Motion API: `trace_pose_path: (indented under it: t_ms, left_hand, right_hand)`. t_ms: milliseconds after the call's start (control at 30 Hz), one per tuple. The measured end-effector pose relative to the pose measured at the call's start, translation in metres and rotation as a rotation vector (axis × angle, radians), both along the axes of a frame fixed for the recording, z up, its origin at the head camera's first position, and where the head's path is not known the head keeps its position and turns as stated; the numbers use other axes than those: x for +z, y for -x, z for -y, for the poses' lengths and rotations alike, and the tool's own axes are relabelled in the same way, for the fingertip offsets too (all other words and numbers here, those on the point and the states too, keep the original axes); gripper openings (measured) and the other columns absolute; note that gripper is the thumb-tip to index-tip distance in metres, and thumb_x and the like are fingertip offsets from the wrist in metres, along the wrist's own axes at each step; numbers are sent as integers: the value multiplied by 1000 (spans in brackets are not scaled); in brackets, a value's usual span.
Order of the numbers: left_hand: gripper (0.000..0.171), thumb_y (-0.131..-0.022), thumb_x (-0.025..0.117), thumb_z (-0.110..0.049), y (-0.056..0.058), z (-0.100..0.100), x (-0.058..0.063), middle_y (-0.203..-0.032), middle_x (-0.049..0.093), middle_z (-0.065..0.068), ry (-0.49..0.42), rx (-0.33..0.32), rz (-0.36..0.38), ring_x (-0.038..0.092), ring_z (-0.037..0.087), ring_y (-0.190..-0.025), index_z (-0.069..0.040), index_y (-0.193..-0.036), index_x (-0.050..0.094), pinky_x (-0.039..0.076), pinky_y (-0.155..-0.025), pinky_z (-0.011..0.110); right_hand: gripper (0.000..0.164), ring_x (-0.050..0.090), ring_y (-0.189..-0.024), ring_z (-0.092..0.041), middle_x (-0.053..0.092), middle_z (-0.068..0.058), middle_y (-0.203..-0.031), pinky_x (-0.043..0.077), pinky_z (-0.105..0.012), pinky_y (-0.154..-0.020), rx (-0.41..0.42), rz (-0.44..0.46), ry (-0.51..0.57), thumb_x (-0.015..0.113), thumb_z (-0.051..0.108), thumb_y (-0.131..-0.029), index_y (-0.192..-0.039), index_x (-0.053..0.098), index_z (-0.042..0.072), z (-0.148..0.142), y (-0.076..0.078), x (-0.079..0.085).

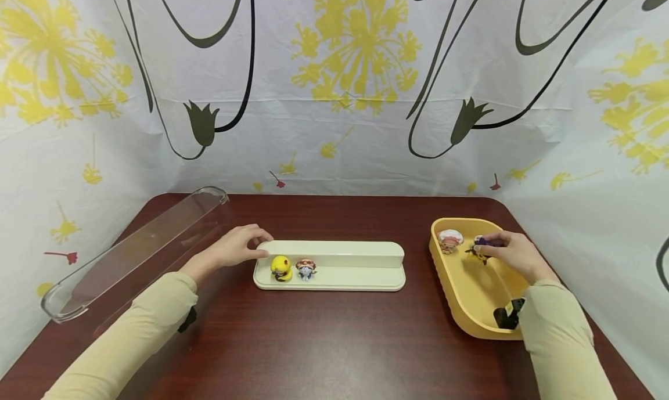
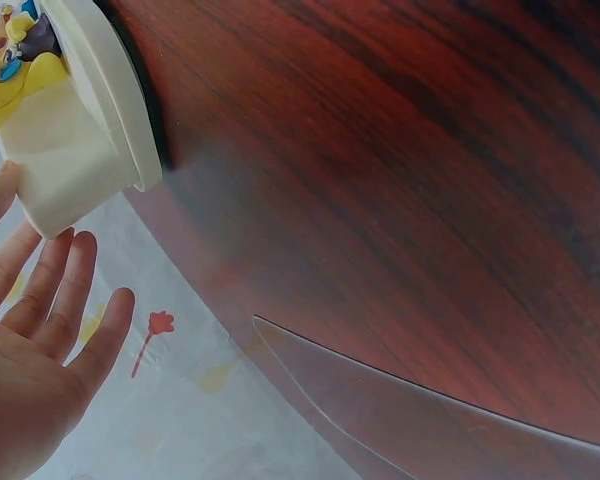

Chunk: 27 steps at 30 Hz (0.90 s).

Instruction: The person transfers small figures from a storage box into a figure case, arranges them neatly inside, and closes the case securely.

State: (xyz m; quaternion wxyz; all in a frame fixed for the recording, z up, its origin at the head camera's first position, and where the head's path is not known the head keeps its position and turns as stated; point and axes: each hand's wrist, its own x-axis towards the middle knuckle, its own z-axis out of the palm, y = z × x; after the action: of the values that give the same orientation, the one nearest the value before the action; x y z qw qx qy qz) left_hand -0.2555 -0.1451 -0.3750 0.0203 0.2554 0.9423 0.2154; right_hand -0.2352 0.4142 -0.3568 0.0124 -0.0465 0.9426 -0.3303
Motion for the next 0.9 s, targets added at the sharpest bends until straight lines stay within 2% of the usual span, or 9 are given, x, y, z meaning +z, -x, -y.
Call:
trace_pose_path:
  t_ms: [300, 600, 900]
  left_hand:
    - [30, -78, 68, -28, 1, 0, -2, -86, 54, -2, 8, -5, -8, 51, 13, -80, -11, -102, 63, 42, -69, 31]
    - [30, -78, 68, -29, 1, 0, -3, -85, 53, -3, 8, -6, -11, 51, 14, -79, -11, -102, 63, 42, -68, 30]
    - [30, -78, 68, -28, 0, 0, -1, -85, 54, -3, -3, -12, -12, 51, 13, -78, -11, -101, 63, 42, -68, 30]
  right_hand:
    - [42, 53, -76, -9, 59, -11, -91, 39, -19, -64, 18, -43, 7, 60, 31, -84, -105, 53, -4, 15, -4, 18]
    - [40, 55, -73, -5, 62, -4, -85, 39, -16, -63, 26, -139, 17, 64, 32, -81, -104, 56, 0, 37, -6, 35]
    - [38, 55, -70, -10, 61, -8, -87, 42, -23, -57, 57, -180, -18, 65, 34, -79, -103, 59, 5, 66, -10, 53]
